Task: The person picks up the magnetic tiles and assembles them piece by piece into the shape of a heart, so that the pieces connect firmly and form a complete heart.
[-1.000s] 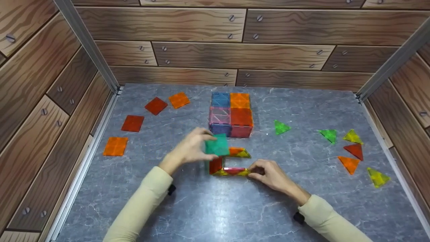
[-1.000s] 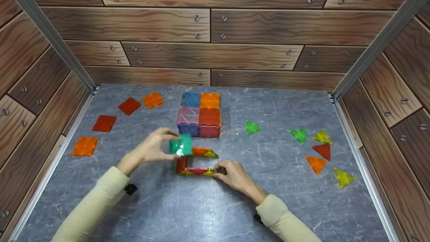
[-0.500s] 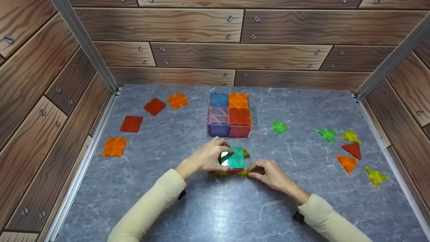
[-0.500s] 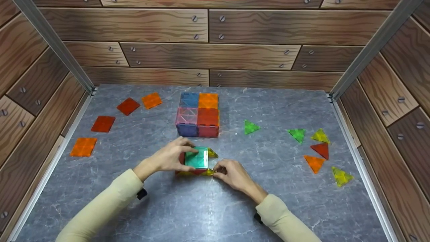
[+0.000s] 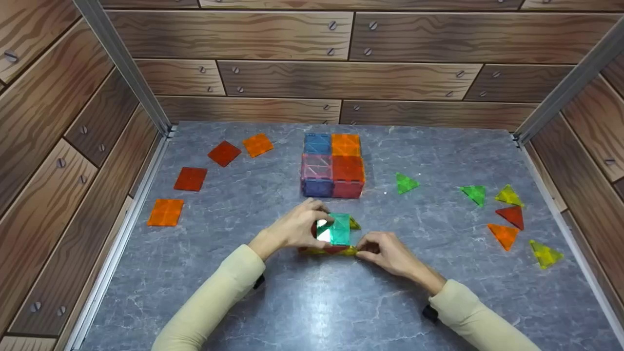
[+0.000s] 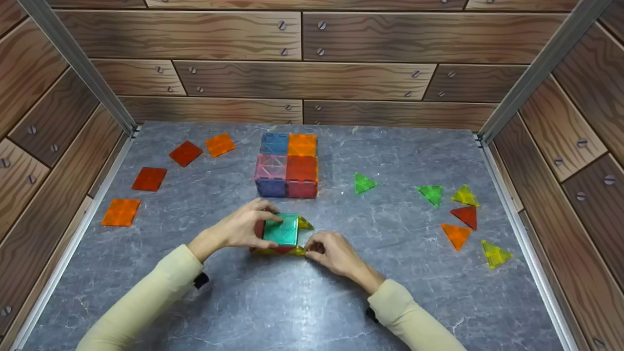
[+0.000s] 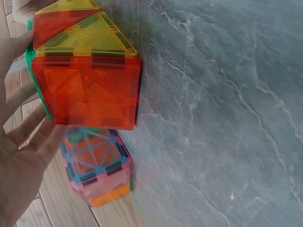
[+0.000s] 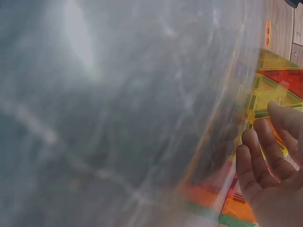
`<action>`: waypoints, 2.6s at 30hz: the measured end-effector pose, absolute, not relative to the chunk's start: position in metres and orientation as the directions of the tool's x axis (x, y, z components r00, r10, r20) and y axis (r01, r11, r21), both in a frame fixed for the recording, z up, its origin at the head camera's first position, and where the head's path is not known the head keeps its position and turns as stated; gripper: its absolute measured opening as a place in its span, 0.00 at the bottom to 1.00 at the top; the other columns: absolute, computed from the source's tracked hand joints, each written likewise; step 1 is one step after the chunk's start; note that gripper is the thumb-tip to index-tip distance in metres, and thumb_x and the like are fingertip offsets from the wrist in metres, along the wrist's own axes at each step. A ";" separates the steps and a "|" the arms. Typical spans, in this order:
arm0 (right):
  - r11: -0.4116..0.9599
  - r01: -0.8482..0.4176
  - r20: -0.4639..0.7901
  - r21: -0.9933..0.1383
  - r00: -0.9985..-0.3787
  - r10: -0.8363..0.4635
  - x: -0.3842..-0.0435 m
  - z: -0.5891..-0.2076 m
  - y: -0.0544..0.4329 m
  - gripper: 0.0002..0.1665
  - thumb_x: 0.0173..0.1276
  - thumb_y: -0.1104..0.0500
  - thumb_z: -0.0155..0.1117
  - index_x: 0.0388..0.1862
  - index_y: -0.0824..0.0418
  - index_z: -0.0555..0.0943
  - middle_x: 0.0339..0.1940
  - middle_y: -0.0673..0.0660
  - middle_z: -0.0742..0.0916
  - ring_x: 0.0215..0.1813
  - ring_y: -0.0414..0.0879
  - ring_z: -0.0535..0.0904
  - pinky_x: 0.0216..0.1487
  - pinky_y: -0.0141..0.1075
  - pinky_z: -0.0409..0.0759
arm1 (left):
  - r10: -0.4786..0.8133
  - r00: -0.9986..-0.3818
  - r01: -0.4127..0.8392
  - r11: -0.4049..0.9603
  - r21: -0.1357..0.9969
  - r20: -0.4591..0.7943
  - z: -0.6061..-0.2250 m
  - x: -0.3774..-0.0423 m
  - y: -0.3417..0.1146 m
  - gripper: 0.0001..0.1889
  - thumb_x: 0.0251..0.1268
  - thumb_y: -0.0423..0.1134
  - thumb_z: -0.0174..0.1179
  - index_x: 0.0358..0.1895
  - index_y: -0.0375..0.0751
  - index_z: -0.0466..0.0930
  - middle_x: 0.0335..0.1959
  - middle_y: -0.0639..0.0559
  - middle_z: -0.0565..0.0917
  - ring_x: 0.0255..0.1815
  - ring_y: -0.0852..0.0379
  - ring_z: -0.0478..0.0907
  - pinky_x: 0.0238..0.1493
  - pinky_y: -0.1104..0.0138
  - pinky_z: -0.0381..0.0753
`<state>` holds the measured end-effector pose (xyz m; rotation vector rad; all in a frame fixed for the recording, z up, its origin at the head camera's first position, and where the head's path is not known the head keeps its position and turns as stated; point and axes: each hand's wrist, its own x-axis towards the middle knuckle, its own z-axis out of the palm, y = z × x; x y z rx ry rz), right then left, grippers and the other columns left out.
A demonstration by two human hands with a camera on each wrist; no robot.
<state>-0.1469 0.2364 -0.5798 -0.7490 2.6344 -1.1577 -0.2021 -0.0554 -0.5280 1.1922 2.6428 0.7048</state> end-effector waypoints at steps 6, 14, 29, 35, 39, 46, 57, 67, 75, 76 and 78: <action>0.580 -0.371 0.028 -0.725 -0.858 -0.513 -0.147 -0.579 0.237 0.04 0.71 0.56 0.74 0.42 0.53 0.90 0.39 0.51 0.92 0.38 0.33 0.82 0.41 0.28 0.82 | 0.732 -0.679 0.663 0.580 0.474 0.055 -0.529 -0.202 -0.059 0.31 0.61 0.58 0.75 0.63 0.46 0.86 0.64 0.48 0.82 0.63 0.49 0.76 0.66 0.55 0.80; 0.541 -0.338 0.022 -0.770 -0.862 -0.506 -0.161 -0.574 0.244 0.07 0.69 0.59 0.75 0.44 0.58 0.90 0.39 0.55 0.92 0.37 0.33 0.82 0.40 0.27 0.83 | 0.730 -0.681 0.662 0.584 0.470 0.053 -0.528 -0.201 -0.059 0.31 0.62 0.59 0.75 0.63 0.45 0.86 0.64 0.48 0.82 0.64 0.49 0.76 0.67 0.55 0.81; 0.601 -0.375 0.055 -0.706 -0.875 -0.481 -0.211 -0.581 0.242 0.09 0.69 0.58 0.75 0.46 0.60 0.90 0.39 0.57 0.92 0.36 0.36 0.80 0.38 0.27 0.79 | 0.720 -0.693 0.644 0.590 0.487 0.043 -0.531 -0.199 -0.061 0.31 0.62 0.58 0.74 0.65 0.47 0.85 0.66 0.47 0.82 0.64 0.48 0.75 0.67 0.53 0.81; 0.599 -0.401 0.072 -0.693 -0.865 -0.496 -0.215 -0.582 0.241 0.06 0.69 0.60 0.75 0.43 0.59 0.90 0.39 0.57 0.92 0.37 0.38 0.82 0.40 0.29 0.80 | 0.703 -0.707 0.637 0.582 0.505 0.081 -0.532 -0.199 -0.067 0.33 0.63 0.61 0.73 0.67 0.47 0.83 0.66 0.47 0.80 0.67 0.48 0.75 0.71 0.52 0.79; 0.598 -0.411 0.076 -0.688 -0.860 -0.505 -0.216 -0.582 0.239 0.06 0.69 0.59 0.75 0.43 0.59 0.90 0.39 0.57 0.93 0.38 0.39 0.83 0.41 0.29 0.81 | 0.631 -0.767 0.584 0.609 0.536 0.119 -0.533 -0.202 -0.096 0.35 0.64 0.62 0.71 0.68 0.45 0.81 0.69 0.44 0.79 0.71 0.45 0.74 0.75 0.48 0.75; 0.596 -0.398 0.056 -0.697 -0.859 -0.508 -0.215 -0.581 0.237 0.06 0.69 0.59 0.75 0.43 0.58 0.90 0.39 0.57 0.93 0.38 0.39 0.83 0.41 0.29 0.80 | 0.340 -0.931 0.352 0.738 0.576 0.134 -0.543 -0.223 -0.206 0.34 0.66 0.56 0.72 0.68 0.38 0.80 0.71 0.32 0.76 0.74 0.33 0.71 0.77 0.37 0.69; 0.593 -0.410 0.059 -0.693 -0.852 -0.520 -0.215 -0.580 0.236 0.06 0.69 0.59 0.75 0.43 0.57 0.91 0.38 0.56 0.93 0.35 0.36 0.80 0.38 0.27 0.77 | -0.102 -0.995 -0.082 0.861 0.503 0.013 -0.572 -0.199 -0.357 0.42 0.70 0.59 0.67 0.74 0.29 0.70 0.73 0.22 0.68 0.71 0.25 0.65 0.72 0.33 0.68; 0.598 -0.396 0.049 -0.697 -0.858 -0.512 -0.215 -0.579 0.237 0.06 0.69 0.59 0.75 0.43 0.58 0.91 0.38 0.56 0.93 0.36 0.36 0.80 0.39 0.28 0.78 | -0.186 -0.977 -0.212 0.873 0.439 -0.102 -0.578 -0.190 -0.377 0.52 0.66 0.65 0.66 0.77 0.25 0.62 0.70 0.15 0.63 0.65 0.23 0.62 0.67 0.32 0.69; 0.591 -0.394 0.049 -0.704 -0.857 -0.513 -0.215 -0.580 0.238 0.06 0.69 0.60 0.75 0.43 0.58 0.90 0.40 0.57 0.93 0.39 0.40 0.83 0.42 0.29 0.81 | -0.139 -0.987 -0.162 0.875 0.456 -0.083 -0.569 -0.197 -0.361 0.43 0.65 0.55 0.68 0.73 0.25 0.69 0.65 0.18 0.70 0.65 0.25 0.66 0.65 0.34 0.73; 0.590 -0.396 0.051 -0.704 -0.856 -0.514 -0.216 -0.580 0.238 0.06 0.69 0.60 0.75 0.43 0.58 0.90 0.40 0.57 0.93 0.39 0.40 0.84 0.42 0.29 0.81 | -0.124 -0.990 -0.139 0.876 0.461 -0.063 -0.567 -0.198 -0.356 0.42 0.64 0.54 0.68 0.72 0.26 0.71 0.64 0.19 0.71 0.65 0.26 0.66 0.64 0.34 0.74; 0.589 -0.399 0.054 -0.703 -0.856 -0.515 -0.216 -0.580 0.238 0.06 0.69 0.60 0.75 0.43 0.58 0.90 0.40 0.57 0.93 0.39 0.41 0.84 0.43 0.30 0.82 | -0.088 -0.996 -0.086 0.874 0.479 -0.019 -0.564 -0.201 -0.342 0.40 0.63 0.52 0.69 0.71 0.28 0.73 0.64 0.22 0.73 0.64 0.28 0.66 0.63 0.36 0.75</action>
